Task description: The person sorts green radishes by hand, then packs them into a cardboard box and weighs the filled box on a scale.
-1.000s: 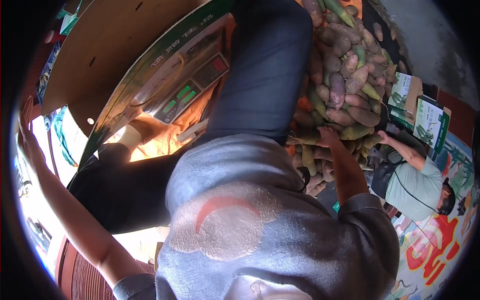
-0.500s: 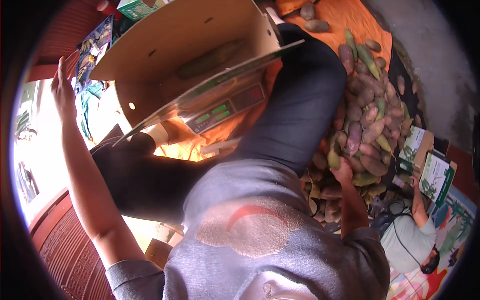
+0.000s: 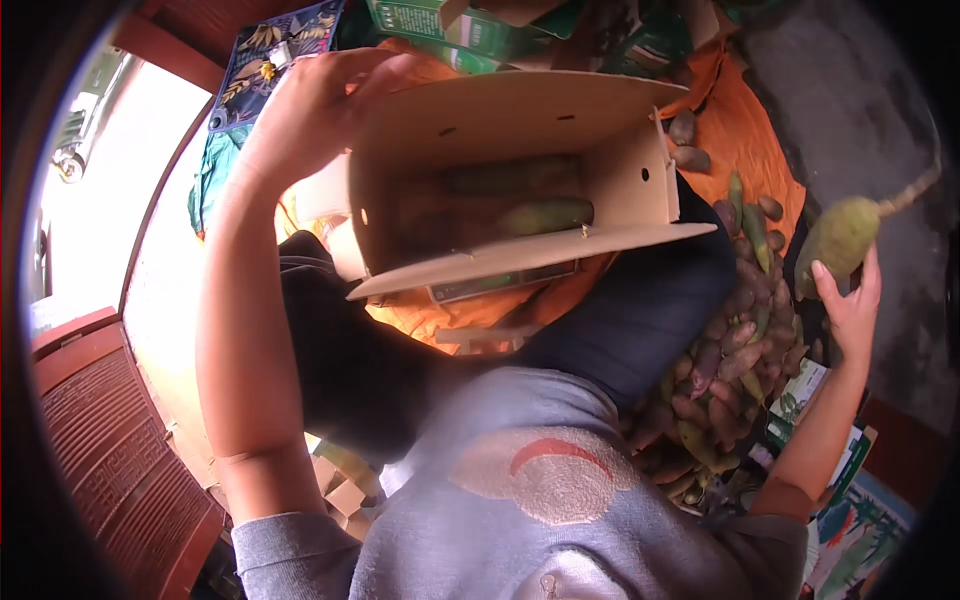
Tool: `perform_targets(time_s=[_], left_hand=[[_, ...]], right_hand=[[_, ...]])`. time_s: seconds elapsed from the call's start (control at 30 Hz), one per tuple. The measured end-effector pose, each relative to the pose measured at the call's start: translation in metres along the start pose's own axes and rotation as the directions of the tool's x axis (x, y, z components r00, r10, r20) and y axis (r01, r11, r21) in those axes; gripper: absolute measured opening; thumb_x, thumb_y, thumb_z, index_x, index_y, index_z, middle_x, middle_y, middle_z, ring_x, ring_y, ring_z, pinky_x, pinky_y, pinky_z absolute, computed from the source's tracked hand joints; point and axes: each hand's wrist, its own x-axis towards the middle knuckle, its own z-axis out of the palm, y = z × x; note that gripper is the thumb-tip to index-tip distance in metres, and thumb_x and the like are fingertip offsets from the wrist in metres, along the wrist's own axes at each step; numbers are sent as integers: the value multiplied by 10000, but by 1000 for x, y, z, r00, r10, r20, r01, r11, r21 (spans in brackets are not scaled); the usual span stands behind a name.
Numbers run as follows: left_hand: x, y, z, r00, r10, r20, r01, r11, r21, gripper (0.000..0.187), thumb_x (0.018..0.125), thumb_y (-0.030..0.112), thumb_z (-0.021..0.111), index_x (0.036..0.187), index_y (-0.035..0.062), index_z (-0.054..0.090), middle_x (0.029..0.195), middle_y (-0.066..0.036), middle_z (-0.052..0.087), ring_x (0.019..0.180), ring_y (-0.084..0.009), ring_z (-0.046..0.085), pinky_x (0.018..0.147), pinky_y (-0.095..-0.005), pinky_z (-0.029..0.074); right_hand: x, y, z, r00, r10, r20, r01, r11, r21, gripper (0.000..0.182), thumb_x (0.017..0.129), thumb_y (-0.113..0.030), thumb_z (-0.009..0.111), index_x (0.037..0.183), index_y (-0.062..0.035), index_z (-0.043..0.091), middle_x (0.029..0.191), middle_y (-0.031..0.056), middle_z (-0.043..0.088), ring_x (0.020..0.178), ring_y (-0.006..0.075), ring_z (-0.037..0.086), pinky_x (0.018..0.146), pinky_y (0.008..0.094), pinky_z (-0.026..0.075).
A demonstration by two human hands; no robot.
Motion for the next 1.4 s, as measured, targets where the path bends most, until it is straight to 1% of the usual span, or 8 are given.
perform_targets(time_s=[0.13, 0.47, 0.63, 0.77, 1.0, 1.07, 1.13, 1.4], left_hand=[[-1, 0, -5, 996, 87, -30, -88, 995, -48, 358, 927, 333, 522, 1104, 42, 633, 890, -160, 674, 810, -274, 653, 747, -356, 485], [-6, -2, 19, 994, 92, 57, -102, 973, 207, 127, 850, 102, 536, 918, 50, 630, 751, -152, 633, 739, -340, 627, 666, -430, 493], [-5, -3, 17, 990, 134, 42, -140, 965, 220, 123, 836, 74, 540, 910, 56, 637, 723, -166, 625, 723, -335, 631, 651, -424, 499], [-4, -4, 20, 989, 146, 11, -144, 962, 230, 114, 836, 74, 548, 897, 60, 644, 725, -168, 627, 726, -331, 633, 656, -425, 500], [-6, -4, 21, 996, 92, 9, -92, 972, 214, 157, 879, 138, 545, 983, 85, 650, 784, -154, 646, 750, -334, 630, 681, -420, 494], [-6, -7, 18, 985, 169, -41, -161, 976, 146, 244, 900, 208, 548, 1108, 107, 626, 924, -166, 658, 852, -317, 641, 741, -398, 499], [-7, -15, 14, 982, 173, -78, -165, 982, 94, 313, 915, 242, 538, 1207, 138, 583, 1023, -150, 656, 940, -279, 644, 809, -367, 497], [-6, -83, 0, 967, 185, -176, -164, 978, 128, 374, 974, 337, 430, 1264, 136, 552, 1264, -96, 558, 1186, -234, 516, 1001, -350, 389]], right_hand=[[78, -115, 47, 763, -348, 545, 530, 820, -218, 512, 597, -149, 685, 1068, -13, 538, 963, 152, 603, 893, 319, 590, 804, 378, 471], [120, -141, 317, 97, -149, 984, 654, 755, 50, 511, 712, -258, 684, 1103, 21, 509, 992, 212, 603, 919, 365, 593, 862, 429, 459], [111, -124, 385, 173, -353, 919, 574, 794, 197, 627, 722, -237, 717, 1229, 20, 451, 1033, 230, 599, 965, 382, 581, 880, 431, 451], [119, -141, 349, 95, -126, 988, 611, 790, 42, 621, 769, -270, 688, 1271, -7, 435, 1096, 217, 585, 1045, 370, 556, 892, 430, 446], [117, -149, 183, 591, -555, 586, 597, 789, 144, 383, 852, -177, 604, 1205, -46, 533, 1063, 131, 616, 991, 278, 598, 843, 379, 489], [96, -118, 114, 889, -444, 107, 403, 873, 275, 339, 873, -74, 586, 1200, -6, 534, 1074, 112, 623, 955, 188, 610, 853, 294, 483], [69, -74, 79, 947, -249, -200, 296, 922, 250, 293, 891, -12, 553, 1181, 25, 539, 1056, 105, 623, 920, 127, 596, 849, 249, 470], [-141, 176, 87, 905, 423, 52, -424, 880, 214, 284, 891, -59, 560, 1173, -24, 559, 943, 58, 638, 806, 85, 585, 727, 217, 467]])
